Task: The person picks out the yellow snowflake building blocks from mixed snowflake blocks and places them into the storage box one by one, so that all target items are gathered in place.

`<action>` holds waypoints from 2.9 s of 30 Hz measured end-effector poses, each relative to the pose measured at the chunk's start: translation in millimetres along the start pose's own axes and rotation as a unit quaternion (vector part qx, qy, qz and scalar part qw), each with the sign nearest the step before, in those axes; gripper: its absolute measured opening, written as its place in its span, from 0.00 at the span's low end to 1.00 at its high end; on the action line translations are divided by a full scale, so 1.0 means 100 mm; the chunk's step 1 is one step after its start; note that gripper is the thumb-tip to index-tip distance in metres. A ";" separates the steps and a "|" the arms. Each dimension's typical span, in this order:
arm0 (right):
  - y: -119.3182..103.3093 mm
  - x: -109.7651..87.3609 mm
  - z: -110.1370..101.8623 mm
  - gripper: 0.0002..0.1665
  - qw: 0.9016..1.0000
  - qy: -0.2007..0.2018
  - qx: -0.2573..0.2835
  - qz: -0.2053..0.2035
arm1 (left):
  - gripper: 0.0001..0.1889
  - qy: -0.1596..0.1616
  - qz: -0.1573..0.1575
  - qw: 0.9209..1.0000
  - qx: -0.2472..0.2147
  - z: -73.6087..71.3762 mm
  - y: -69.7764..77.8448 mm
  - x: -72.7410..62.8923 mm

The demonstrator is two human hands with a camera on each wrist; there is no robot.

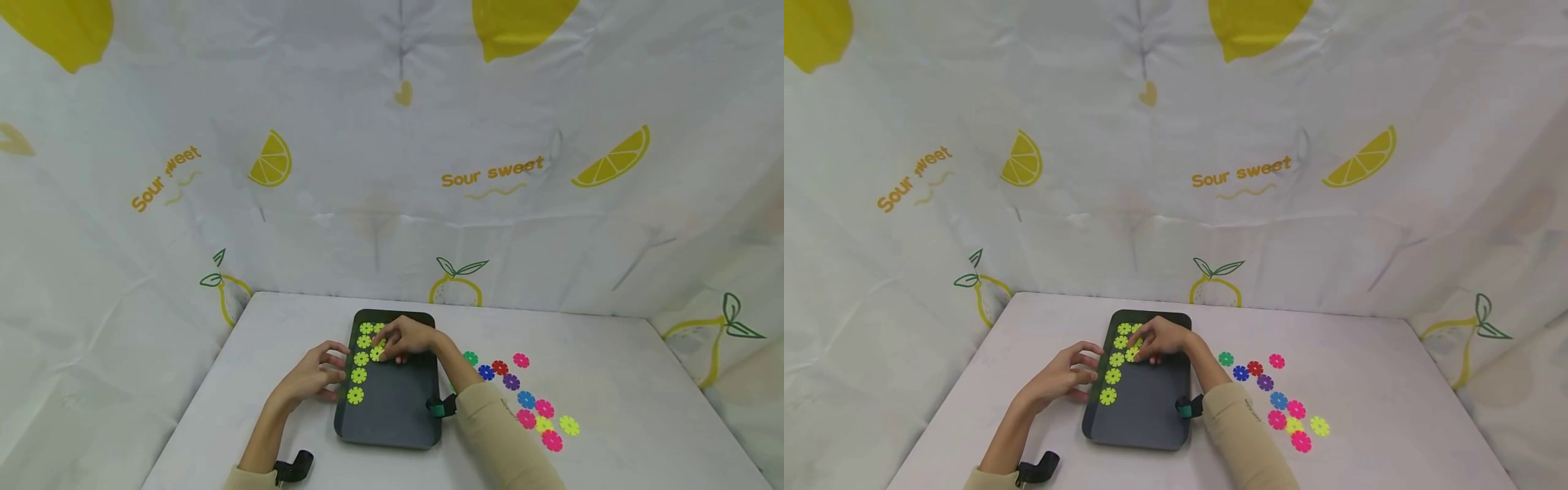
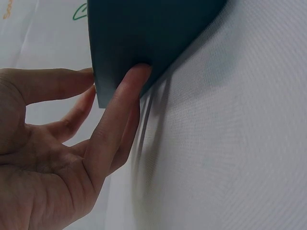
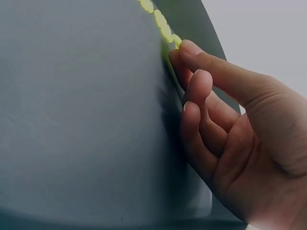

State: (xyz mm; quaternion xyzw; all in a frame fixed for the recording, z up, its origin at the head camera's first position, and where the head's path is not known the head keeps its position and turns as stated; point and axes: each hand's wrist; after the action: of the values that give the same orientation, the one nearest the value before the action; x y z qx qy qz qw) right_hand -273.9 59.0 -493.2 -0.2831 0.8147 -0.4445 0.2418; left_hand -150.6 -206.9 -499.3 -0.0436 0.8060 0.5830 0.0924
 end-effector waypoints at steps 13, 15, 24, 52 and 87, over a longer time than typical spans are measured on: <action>-0.01 0.01 0.02 0.20 1.000 -0.003 -0.007 0.015 | 0.28 -0.002 0.002 1.000 0.000 0.00 0.00 0.01; -0.02 0.00 0.02 0.20 1.000 -0.001 -0.012 0.016 | 0.28 -0.003 0.002 1.000 -0.001 0.00 0.00 0.01; -0.08 -0.04 0.01 0.17 0.999 0.006 -0.039 0.024 | 0.28 -0.003 0.003 1.000 -0.001 0.00 0.00 0.01; -0.27 -0.64 -0.52 0.18 0.995 0.078 -0.021 -0.054 | 0.28 -0.005 0.011 1.000 -0.002 0.00 0.03 0.00; 0.35 -2.27 -1.19 0.20 0.992 0.117 -0.043 -0.001 | 0.28 -0.006 0.013 1.000 -0.002 -0.01 -0.01 -0.05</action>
State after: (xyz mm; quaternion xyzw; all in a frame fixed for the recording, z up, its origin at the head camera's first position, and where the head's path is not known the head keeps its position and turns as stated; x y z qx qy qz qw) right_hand -195.4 298.0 -432.4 -0.2400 0.8557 -0.4392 0.1316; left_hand -146.1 -208.6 -498.6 -0.0296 0.8048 0.5860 0.0893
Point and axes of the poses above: each hand's wrist, its own x-axis towards the middle knuckle, its own z-axis out of the palm, y = z × x, and after that the axes turned 10 degrees about y, right-handed
